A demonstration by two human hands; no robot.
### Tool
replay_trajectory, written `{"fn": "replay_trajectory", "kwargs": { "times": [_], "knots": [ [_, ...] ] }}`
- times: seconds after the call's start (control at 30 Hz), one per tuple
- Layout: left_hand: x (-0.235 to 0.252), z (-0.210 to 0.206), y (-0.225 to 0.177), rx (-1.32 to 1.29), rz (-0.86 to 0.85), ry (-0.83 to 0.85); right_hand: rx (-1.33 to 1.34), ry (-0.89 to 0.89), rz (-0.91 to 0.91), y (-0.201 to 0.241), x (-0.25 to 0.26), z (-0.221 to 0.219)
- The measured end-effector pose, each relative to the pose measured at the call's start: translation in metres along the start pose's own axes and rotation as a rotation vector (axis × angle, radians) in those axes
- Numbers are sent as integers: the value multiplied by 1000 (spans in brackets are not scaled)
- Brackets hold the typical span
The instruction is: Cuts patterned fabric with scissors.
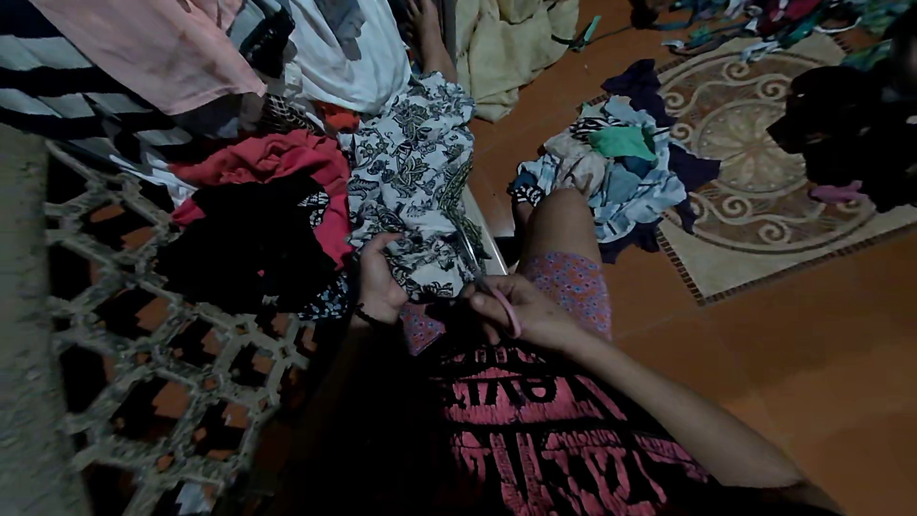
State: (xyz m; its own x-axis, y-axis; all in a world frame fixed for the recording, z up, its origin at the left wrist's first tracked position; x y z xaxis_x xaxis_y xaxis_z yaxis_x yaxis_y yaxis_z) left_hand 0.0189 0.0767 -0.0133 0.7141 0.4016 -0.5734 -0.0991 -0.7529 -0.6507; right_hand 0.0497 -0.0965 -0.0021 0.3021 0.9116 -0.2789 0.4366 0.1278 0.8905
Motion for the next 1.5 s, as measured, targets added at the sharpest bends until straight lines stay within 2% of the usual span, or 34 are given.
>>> {"fn": "replay_trajectory", "kwargs": {
  "times": [0.07, 0.13, 0.23, 0.33, 0.4, 0.53, 0.6, 0.67, 0.73, 0.8, 0.9, 0.97, 1.03, 1.13, 1.2, 1.3, 1.43, 1.5],
  "knots": [
    [5, 3, 0, -55, -21, 26, -34, 16, -10, 0, 2, -1],
    [8, -1, -1, 14, -11, 103, -54, 60, 7, -1, 2, -1],
    [9, -11, -9, 161, 11, 125, -164, 257, 39, 2, -6, -2],
    [9, -13, -27, 390, -4, 45, -203, 443, 83, 9, -23, 18],
    [9, -10, -35, 420, -11, 4, -151, 330, 109, 9, -25, 53],
    [11, -14, -31, 488, 70, 37, 94, -268, 40, 1, 23, 128],
    [8, -33, -24, 599, 105, 133, 244, -482, -24, -5, 58, 151],
    [2, -59, -20, 694, 86, 217, 385, -538, -76, -17, 103, 169],
    [-4, -76, -22, 704, 80, 225, 468, -560, -109, -14, 144, 178],
    [-11, -79, -36, 638, 13, 179, 402, -572, -62, 17, 171, 186],
    [-24, -66, -63, 359, -179, 88, -12, -596, 33, 110, 198, 202],
    [-32, -58, -70, 103, -252, 124, -314, -595, 156, 194, 197, 181],
    [-36, -51, -70, -43, -331, 150, -513, -555, 281, 259, 205, 143],
    [-33, -28, -56, -67, -412, 104, -651, -421, 333, 296, 232, 90],
    [-28, -13, -40, -50, -332, 57, -719, -346, 308, 281, 245, 77],
    [-12, 17, -22, -106, -290, -87, -727, -267, 272, 213, 234, 85],
    [0, 43, -8, -225, -181, -204, -704, -163, 134, 93, 167, 99],
    [2, 48, -4, -234, -148, -220, -615, -168, 70, 42, 133, 99]
  ]
}}
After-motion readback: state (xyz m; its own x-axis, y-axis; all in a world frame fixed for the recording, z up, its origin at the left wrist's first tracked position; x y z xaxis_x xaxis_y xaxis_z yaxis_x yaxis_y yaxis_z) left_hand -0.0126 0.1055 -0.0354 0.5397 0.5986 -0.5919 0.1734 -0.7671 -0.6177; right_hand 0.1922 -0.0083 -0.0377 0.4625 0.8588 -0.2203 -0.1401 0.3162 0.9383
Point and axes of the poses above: each hand's wrist, its own x-axis towards the middle knuckle, its own z-axis out of the back of the hand, y = z × x, the point moved 8 cm from there along x, towards the middle knuckle, and after that the axes turned 8 degrees about y, right-handed, at the moved point
